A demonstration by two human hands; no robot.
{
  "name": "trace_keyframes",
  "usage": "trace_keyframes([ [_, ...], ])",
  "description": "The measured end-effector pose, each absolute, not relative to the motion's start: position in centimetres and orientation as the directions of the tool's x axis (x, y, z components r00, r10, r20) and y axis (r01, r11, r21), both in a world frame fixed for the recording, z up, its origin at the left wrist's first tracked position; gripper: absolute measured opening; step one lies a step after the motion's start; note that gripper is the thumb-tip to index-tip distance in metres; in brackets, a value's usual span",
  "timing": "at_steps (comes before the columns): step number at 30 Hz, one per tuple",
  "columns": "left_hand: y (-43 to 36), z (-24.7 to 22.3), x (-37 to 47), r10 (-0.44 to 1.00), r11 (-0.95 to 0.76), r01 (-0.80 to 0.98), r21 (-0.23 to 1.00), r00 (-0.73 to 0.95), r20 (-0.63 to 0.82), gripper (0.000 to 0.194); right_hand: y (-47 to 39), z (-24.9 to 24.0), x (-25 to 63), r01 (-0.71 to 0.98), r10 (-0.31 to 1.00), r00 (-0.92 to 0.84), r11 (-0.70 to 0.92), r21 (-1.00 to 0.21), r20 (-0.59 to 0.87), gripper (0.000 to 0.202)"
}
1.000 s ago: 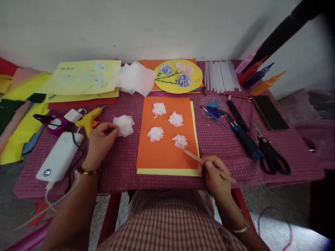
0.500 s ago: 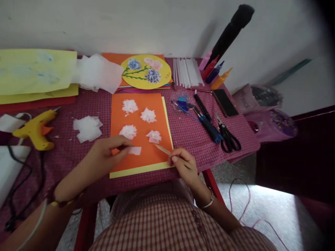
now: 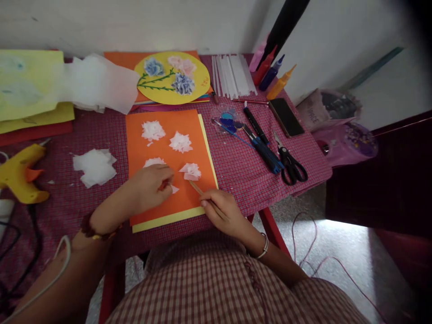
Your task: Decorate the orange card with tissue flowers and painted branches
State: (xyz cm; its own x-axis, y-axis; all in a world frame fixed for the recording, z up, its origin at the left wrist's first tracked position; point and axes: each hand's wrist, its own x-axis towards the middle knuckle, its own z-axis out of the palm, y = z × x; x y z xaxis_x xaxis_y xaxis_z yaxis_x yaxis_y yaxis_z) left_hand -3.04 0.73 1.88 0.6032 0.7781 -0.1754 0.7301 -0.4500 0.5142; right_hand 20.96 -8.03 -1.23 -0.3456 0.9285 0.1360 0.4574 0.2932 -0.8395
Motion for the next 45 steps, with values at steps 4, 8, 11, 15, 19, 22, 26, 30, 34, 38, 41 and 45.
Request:
trace_keyframes([
  [4, 0.5, 2.0, -2.9, 0.826, -0.394, 0.778, 0.489, 0.533, -0.182, 0.008, -8.1, -1.4, 20.9, 0.480, 0.932, -0.337, 0.296, -0.826, 0.138, 0.017],
  [8, 0.6, 2.0, -2.9, 0.824, -0.391, 0.781, 0.486, 0.532, -0.193, 0.009, -8.3, -1.7, 21.0, 0.472, 0.945, -0.296, 0.273, -0.838, 0.141, 0.017],
  [11, 0.5, 1.9, -3.0, 0.830, -0.388, 0.776, 0.498, 0.529, -0.178, 0.008, -8.2, -1.7, 20.9, 0.474, 0.956, -0.258, 0.253, -0.843, 0.142, 0.016],
  [15, 0.8, 2.0, -3.0, 0.794, -0.430, 0.724, 0.539, 0.588, -0.157, 0.009, -8.1, -1.6, 20.7, 0.460, 0.964, -0.224, 0.236, -0.856, 0.145, 0.016],
  [19, 1.8, 2.1, -1.9, 0.718, -0.554, 0.675, 0.487, 0.684, -0.131, 0.016, -8.3, -1.6, 20.9, 0.397, 0.981, -0.161, 0.165, -0.903, 0.108, 0.015],
  [22, 2.5, 1.9, -0.7, 0.720, -0.549, 0.701, 0.455, 0.673, -0.170, 0.016, -8.3, -1.9, 21.2, 0.296, 0.995, -0.091, 0.064, -0.953, 0.039, 0.014],
  [26, 2.8, 1.5, 0.1, 0.762, -0.473, 0.739, 0.479, 0.616, -0.199, 0.013, -8.3, -2.2, 21.4, 0.230, 0.998, -0.055, -0.010, -0.973, -0.023, 0.016],
  [30, 2.8, 1.4, 0.1, 0.804, -0.418, 0.759, 0.500, 0.565, -0.186, 0.011, -8.5, -2.4, 21.4, 0.190, 1.000, -0.018, -0.019, -0.982, -0.023, 0.014],
  [34, 2.8, 1.5, 0.1, 0.836, -0.324, 0.760, 0.563, 0.509, -0.205, 0.007, -8.8, -2.5, 21.4, 0.161, 1.000, 0.024, 0.015, -0.987, 0.019, 0.011],
  [38, 2.9, 1.0, 0.2, 0.859, -0.269, 0.737, 0.620, 0.474, -0.191, 0.008, -9.1, -2.3, 21.4, 0.136, 0.995, 0.077, 0.052, -0.989, 0.063, 0.010],
  [41, 3.0, 0.7, 0.1, 0.880, -0.218, 0.730, 0.647, 0.433, -0.192, 0.012, -9.1, -2.0, 21.6, 0.144, 0.985, 0.089, 0.133, -0.981, 0.147, 0.014],
  [45, 3.0, 0.8, 0.3, 0.883, -0.189, 0.724, 0.663, 0.420, -0.208, 0.010, -8.7, -1.3, 21.6, 0.205, 0.949, -0.169, 0.297, -0.933, 0.266, 0.014],
])
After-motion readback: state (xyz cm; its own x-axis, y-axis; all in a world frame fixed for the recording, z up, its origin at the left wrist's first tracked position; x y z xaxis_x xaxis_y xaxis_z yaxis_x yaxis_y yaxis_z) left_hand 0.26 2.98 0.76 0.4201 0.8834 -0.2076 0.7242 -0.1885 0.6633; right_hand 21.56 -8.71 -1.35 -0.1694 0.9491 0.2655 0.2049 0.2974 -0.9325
